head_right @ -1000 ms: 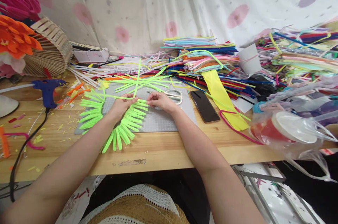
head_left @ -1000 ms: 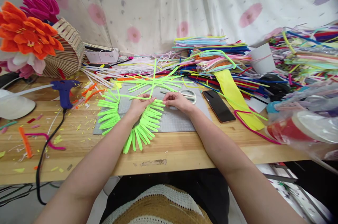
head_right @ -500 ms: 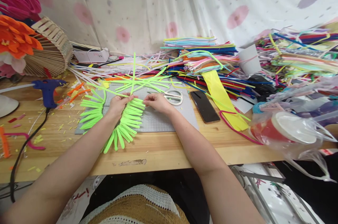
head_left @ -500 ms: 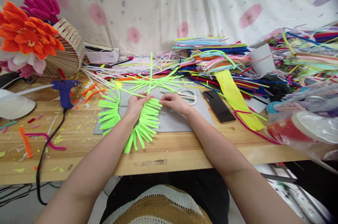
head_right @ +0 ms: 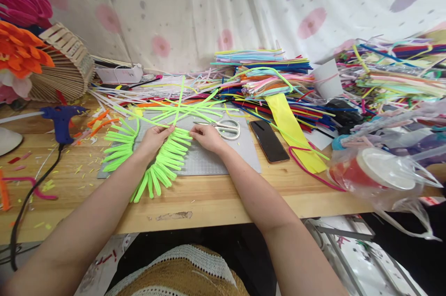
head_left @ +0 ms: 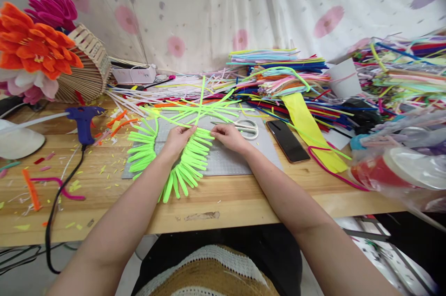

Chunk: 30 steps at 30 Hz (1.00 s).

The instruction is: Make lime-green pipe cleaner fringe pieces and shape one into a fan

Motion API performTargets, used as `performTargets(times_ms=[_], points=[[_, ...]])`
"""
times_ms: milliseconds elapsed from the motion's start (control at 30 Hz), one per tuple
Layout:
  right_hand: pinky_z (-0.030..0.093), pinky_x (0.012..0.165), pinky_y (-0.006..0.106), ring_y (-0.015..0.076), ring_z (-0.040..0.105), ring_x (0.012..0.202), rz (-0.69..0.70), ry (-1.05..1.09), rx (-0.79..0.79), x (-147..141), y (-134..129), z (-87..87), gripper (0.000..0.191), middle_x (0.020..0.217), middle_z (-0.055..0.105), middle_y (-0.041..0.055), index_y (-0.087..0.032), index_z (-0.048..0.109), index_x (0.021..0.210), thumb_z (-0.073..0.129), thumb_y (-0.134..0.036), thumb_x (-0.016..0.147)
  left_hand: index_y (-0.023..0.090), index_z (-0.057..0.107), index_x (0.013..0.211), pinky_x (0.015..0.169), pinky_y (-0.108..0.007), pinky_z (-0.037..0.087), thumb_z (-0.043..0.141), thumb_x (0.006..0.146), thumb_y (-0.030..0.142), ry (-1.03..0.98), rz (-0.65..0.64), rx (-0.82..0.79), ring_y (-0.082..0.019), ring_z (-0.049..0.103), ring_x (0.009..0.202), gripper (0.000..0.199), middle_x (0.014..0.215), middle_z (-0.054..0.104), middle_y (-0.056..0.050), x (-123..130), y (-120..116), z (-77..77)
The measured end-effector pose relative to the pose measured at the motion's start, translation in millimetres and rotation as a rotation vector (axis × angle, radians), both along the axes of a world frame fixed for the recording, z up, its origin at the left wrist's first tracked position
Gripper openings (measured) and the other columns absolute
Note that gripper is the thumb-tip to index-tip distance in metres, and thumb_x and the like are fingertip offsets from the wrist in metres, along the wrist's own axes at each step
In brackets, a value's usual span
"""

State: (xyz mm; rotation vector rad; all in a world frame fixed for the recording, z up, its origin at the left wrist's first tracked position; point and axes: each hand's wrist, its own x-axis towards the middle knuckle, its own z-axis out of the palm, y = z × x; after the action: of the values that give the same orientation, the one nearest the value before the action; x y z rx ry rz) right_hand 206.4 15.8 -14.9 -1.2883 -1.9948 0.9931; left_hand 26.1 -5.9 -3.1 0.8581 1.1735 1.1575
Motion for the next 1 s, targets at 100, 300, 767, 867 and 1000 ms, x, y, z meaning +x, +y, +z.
performTargets(times_ms=[100, 300, 767, 867, 1000], points=[[0.033, 0.059, 0.023, 0.0099, 0.045, 0.06, 0.036, 0.022, 0.022, -0.5, 0.5, -2.7, 0.018, 0.065, 0.056, -0.0006, -0.015, 0.06, 0.073, 0.051, -0.03, 0.077, 0.014, 0.064, 0.065, 0.053, -0.027, 0.046, 0.078, 0.047, 0.043, 0.065, 0.067, 0.004, -0.015, 0.058, 0.052, 0.037, 0.056, 0.064, -0.001, 1.5, 0.6, -4.0], [0.034, 0.061, 0.024, 0.0104, 0.046, 0.062, 0.062, 0.083, 0.059, -2.5, 0.1, -2.4, 0.016, 0.067, 0.056, -0.0002, -0.015, 0.059, 0.072, 0.052, -0.029, 0.076, 0.013, 0.061, 0.064, 0.053, -0.027, 0.046, 0.078, 0.049, 0.037, -0.02, 0.063, -0.044, -0.014, 0.058, 0.051, 0.033, 0.054, 0.063, -0.001, 1.1, 2.4, -6.0], [0.031, 0.055, 0.023, 0.0087, 0.04, 0.057, 0.02, 0.172, 0.007, -0.2, 3.6, -4.2, 0.022, 0.062, 0.05, -0.0016, -0.015, 0.056, 0.071, 0.054, -0.037, 0.074, 0.014, 0.063, 0.067, 0.052, -0.026, 0.046, 0.076, 0.053, 0.04, -0.013, 0.077, -0.042, -0.015, 0.058, 0.051, 0.033, 0.053, 0.062, -0.002, 2.4, -2.5, 2.2], [0.031, 0.056, 0.023, 0.0087, 0.04, 0.058, 0.052, 0.195, -0.004, -1.4, 1.1, -0.6, 0.023, 0.063, 0.05, -0.0016, -0.015, 0.056, 0.071, 0.056, -0.038, 0.074, 0.016, 0.061, 0.063, 0.051, -0.025, 0.044, 0.073, 0.056, 0.041, 0.073, 0.133, 0.008, -0.014, 0.056, 0.05, 0.029, 0.052, 0.061, 0.0, 4.4, -3.2, -0.1], [0.035, 0.059, 0.023, 0.0091, 0.043, 0.062, 0.187, 0.278, -0.115, 0.7, -2.7, 7.7, 0.026, 0.067, 0.052, -0.0009, -0.015, 0.056, 0.072, 0.058, -0.041, 0.073, 0.017, 0.059, 0.061, 0.049, -0.023, 0.042, 0.072, 0.058, 0.044, 0.122, 0.118, 0.093, -0.012, 0.053, 0.049, 0.031, 0.053, 0.06, 0.001, 3.8, -2.4, 0.0]])
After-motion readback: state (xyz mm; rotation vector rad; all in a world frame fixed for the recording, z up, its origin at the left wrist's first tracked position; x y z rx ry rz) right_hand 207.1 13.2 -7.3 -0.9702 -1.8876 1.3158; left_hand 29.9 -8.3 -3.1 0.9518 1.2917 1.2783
